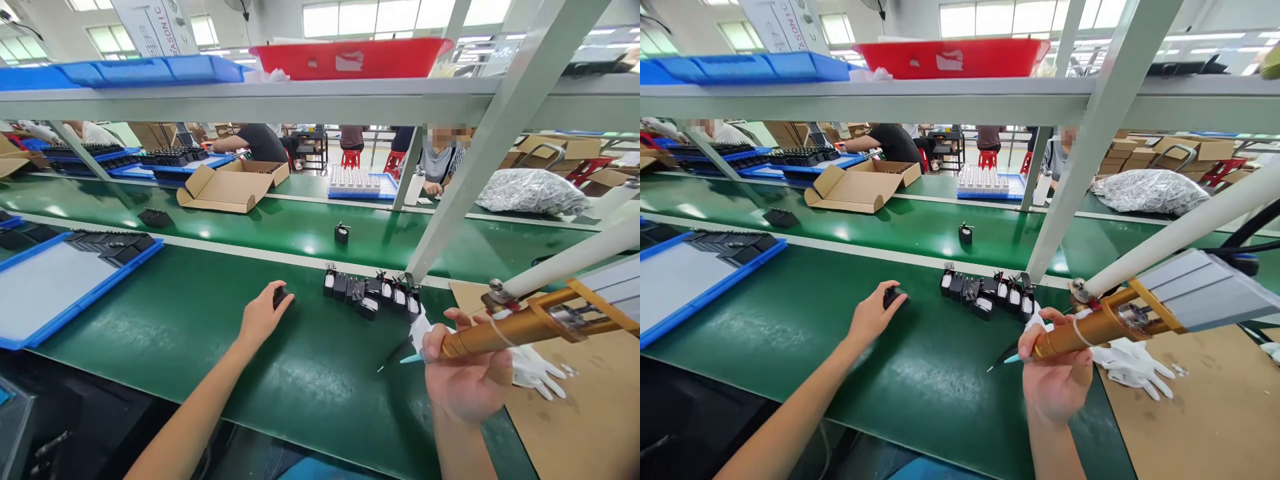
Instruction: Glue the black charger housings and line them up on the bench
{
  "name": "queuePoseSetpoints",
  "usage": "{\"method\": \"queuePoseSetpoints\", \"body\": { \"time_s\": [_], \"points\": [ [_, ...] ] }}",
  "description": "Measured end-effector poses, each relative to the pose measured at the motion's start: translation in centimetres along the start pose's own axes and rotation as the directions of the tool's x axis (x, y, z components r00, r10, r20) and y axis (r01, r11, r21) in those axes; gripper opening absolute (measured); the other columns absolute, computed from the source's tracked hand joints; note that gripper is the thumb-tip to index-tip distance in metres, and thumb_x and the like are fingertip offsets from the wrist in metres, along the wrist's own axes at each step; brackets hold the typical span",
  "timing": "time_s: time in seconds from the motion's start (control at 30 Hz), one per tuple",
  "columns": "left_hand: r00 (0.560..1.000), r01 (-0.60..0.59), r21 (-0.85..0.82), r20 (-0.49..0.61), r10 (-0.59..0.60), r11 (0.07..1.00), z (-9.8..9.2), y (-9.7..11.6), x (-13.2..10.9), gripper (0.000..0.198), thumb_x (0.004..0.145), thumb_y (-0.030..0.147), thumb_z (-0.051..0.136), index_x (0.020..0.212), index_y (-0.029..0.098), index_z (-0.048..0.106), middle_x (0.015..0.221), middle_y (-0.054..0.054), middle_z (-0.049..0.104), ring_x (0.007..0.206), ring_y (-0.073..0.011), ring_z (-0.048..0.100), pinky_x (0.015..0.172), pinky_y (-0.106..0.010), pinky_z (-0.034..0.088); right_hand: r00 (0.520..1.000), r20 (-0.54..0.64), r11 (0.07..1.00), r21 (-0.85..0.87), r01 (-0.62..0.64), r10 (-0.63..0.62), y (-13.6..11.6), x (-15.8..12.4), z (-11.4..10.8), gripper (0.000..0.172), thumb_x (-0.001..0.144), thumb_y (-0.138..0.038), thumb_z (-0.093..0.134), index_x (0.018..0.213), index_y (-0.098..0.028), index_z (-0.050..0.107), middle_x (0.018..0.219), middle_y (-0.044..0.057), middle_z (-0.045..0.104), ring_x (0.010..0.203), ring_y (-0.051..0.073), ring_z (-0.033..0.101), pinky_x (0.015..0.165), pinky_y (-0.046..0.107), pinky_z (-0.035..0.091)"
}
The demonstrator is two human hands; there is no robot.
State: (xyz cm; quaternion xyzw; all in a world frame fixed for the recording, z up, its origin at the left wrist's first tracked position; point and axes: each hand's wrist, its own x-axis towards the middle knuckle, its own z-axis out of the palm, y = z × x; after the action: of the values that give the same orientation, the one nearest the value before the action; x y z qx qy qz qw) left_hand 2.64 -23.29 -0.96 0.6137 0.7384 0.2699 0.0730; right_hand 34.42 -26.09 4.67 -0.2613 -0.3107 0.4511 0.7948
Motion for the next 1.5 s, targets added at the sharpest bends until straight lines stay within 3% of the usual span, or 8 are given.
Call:
{"method": "queuePoseSetpoints", "body": {
  "time_s": [0.23, 0.4, 0.63, 0.8, 1.03, 1.2, 1.33, 1.5],
  "points": [
    [0.997, -0.078, 0.236, 0.033, 0.072, 0.969, -1.0, -3.2, 3.6, 0.042, 0.087, 0.044, 0.050, 0.123, 0.025, 0.056, 0.103, -0.009, 0.069, 0.093, -0.0286, 0.065, 0.077, -0.037, 0.049, 1.000, -0.013, 1.000, -0.008, 0.009, -0.009, 0.1, -0.2, -0.2, 0.038, 0.083, -0.054, 0.044, 0.103, -0.025, 0.060, 0.099, 0.003, 0.061, 0.044, 0.010, 0.050, 0.043, 0.029, 0.035],
    [0.996, -0.084, 0.148, 0.000, 0.085, 0.985, -1.9, -0.5, 8.3, 0.071, 0.083, 0.056, 0.052, 0.144, 0.026, 0.031, 0.131, -0.010, 0.056, 0.123, -0.0311, 0.049, 0.095, -0.041, 0.042, 0.999, -0.037, 1.000, -0.013, -0.009, 0.009, 0.2, -0.4, -0.2, 0.039, 0.085, -0.054, 0.042, 0.108, -0.026, 0.057, 0.100, 0.004, 0.060, 0.045, 0.011, 0.050, 0.043, 0.029, 0.036],
    [0.994, -0.024, 0.022, 0.107, 0.021, 0.999, 5.6, 6.9, 21.0, 0.071, 0.078, 0.041, 0.069, 0.137, 0.013, 0.041, 0.135, -0.019, 0.050, 0.122, -0.0322, 0.049, 0.097, -0.042, 0.043, 0.998, -0.012, 0.998, -0.036, 0.060, -0.061, 0.6, -0.3, 0.0, 0.037, 0.078, -0.054, 0.053, 0.099, -0.024, 0.057, 0.102, 0.004, 0.058, 0.047, 0.011, 0.053, 0.042, 0.029, 0.038],
    [0.997, 0.056, -0.044, 0.053, -0.054, 0.997, 7.8, 8.8, 23.3, 0.035, 0.091, 0.032, 0.056, 0.122, 0.017, 0.053, 0.125, -0.009, 0.055, 0.108, -0.0235, 0.058, 0.090, -0.047, 0.049, 0.998, 0.001, 0.997, -0.034, 0.064, -0.064, 0.9, 0.0, 0.1, 0.035, 0.079, -0.054, 0.053, 0.099, -0.025, 0.057, 0.100, 0.004, 0.057, 0.046, 0.010, 0.053, 0.043, 0.029, 0.038],
    [1.000, -0.019, -0.143, -0.027, 0.015, 0.990, 1.8, 8.8, 20.0, 0.062, 0.079, 0.029, 0.070, 0.132, 0.012, 0.042, 0.126, -0.014, 0.057, 0.103, -0.0233, 0.060, 0.092, -0.038, 0.046, 1.000, 0.003, 0.999, -0.048, 0.005, -0.005, 0.4, -0.3, -0.3, 0.034, 0.082, -0.051, 0.051, 0.105, -0.025, 0.055, 0.101, 0.004, 0.055, 0.050, 0.010, 0.053, 0.046, 0.029, 0.039],
    [0.953, -0.263, -0.296, 0.071, 0.296, 0.918, -3.5, 9.2, 10.7, 0.066, 0.071, 0.038, 0.075, 0.128, 0.019, 0.047, 0.118, -0.003, 0.062, 0.094, -0.0171, 0.062, 0.086, -0.028, 0.047, 0.999, 0.040, 0.999, -0.039, 0.008, -0.006, 0.1, -0.5, -0.1, 0.032, 0.082, -0.048, 0.051, 0.104, -0.026, 0.055, 0.101, 0.004, 0.055, 0.051, 0.010, 0.052, 0.046, 0.029, 0.038],
    [0.750, -0.300, -0.547, 0.370, 0.548, 0.781, -3.6, 8.4, 2.6, 0.055, 0.063, 0.030, 0.081, 0.114, 0.023, 0.061, 0.112, -0.005, 0.065, 0.102, -0.0221, 0.061, 0.090, -0.032, 0.046, 0.999, 0.037, 0.999, -0.045, 0.029, -0.027, 0.2, -0.5, 0.1, 0.031, 0.081, -0.049, 0.052, 0.101, -0.026, 0.056, 0.100, 0.003, 0.055, 0.049, 0.010, 0.052, 0.046, 0.028, 0.038],
    [0.501, -0.140, -0.648, 0.606, 0.618, 0.748, -1.7, 6.7, -1.7, 0.058, 0.065, 0.022, 0.078, 0.120, 0.028, 0.059, 0.117, -0.006, 0.062, 0.107, -0.0233, 0.059, 0.096, -0.036, 0.044, 0.998, 0.048, 0.998, -0.053, 0.045, -0.042, 0.4, -0.5, -0.1, 0.029, 0.082, -0.047, 0.050, 0.101, -0.026, 0.055, 0.101, 0.003, 0.056, 0.050, 0.010, 0.051, 0.047, 0.028, 0.037]
  ]
}}
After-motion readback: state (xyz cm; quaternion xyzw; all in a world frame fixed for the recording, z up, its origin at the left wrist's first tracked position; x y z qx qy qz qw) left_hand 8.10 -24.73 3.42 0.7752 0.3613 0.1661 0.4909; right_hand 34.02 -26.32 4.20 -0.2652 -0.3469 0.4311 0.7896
